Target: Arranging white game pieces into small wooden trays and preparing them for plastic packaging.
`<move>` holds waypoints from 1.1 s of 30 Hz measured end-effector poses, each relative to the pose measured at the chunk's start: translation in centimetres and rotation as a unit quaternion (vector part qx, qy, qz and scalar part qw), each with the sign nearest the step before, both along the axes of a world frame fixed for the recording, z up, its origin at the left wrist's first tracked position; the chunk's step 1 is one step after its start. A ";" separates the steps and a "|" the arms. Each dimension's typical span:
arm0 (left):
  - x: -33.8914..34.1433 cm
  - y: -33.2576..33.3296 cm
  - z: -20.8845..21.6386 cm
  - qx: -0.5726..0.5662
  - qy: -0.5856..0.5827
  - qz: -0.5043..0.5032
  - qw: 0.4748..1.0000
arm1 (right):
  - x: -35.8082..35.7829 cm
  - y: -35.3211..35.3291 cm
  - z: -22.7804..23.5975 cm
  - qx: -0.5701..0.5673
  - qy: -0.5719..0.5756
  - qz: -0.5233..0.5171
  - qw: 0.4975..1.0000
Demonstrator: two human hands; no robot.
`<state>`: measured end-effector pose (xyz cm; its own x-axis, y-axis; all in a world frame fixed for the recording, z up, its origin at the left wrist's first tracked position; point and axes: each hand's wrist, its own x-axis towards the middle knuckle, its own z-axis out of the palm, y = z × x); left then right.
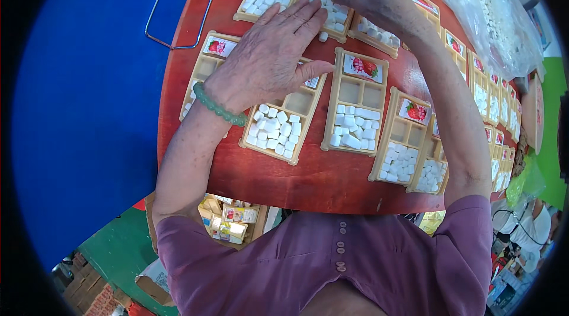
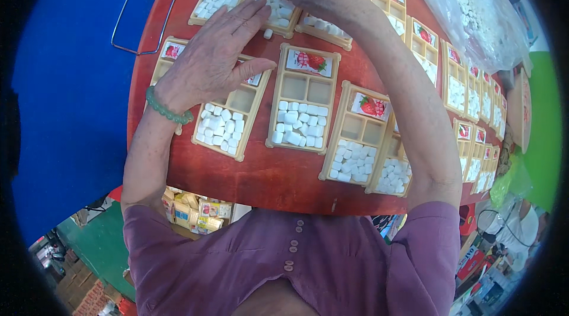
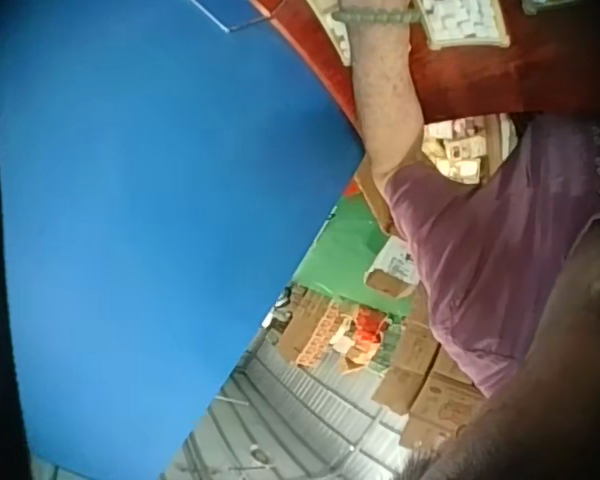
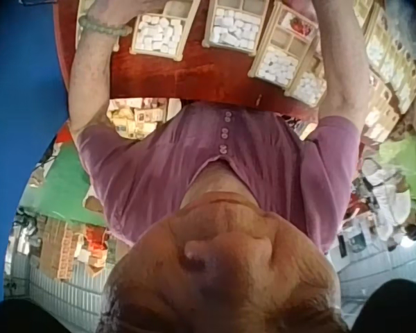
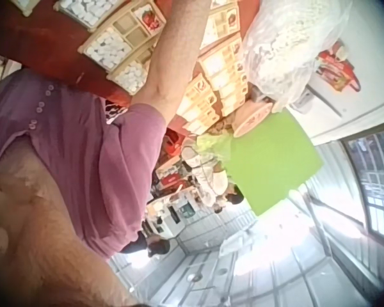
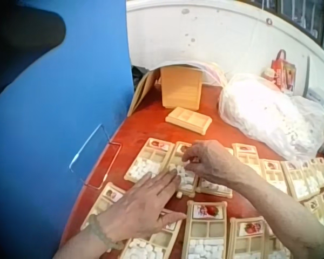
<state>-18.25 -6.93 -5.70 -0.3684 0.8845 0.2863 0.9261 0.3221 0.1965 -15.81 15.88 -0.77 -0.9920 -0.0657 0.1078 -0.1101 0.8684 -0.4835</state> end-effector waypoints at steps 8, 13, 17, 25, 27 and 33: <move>0.0 0.0 0.0 0.000 -0.004 0.003 1.000 | 0.1 0.0 0.2 0.037 -0.031 0.002 0.999; 0.1 0.2 0.2 0.006 -0.002 -0.003 1.000 | 0.0 2.4 -1.0 -0.082 0.287 0.287 0.910; 0.1 -0.2 -0.1 0.005 -0.004 0.006 1.000 | 0.1 0.3 1.2 0.054 -0.086 0.021 0.995; 0.1 0.1 -0.2 0.017 0.007 0.000 1.000 | 0.4 1.3 -1.0 0.026 -0.022 0.033 0.999; 0.2 0.0 -0.2 0.025 -0.002 -0.003 1.000 | 0.4 1.2 -1.0 0.008 -0.033 0.044 0.998; 0.2 -0.1 -0.1 0.024 -0.006 -0.001 1.000 | 0.1 1.5 -1.6 0.025 -0.005 0.087 0.996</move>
<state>-18.05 -6.98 -5.78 -0.3700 0.8704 0.3248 0.9244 0.3099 0.2224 -15.71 17.34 -2.39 -0.9660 -0.2422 0.0906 -0.2570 0.8596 -0.4417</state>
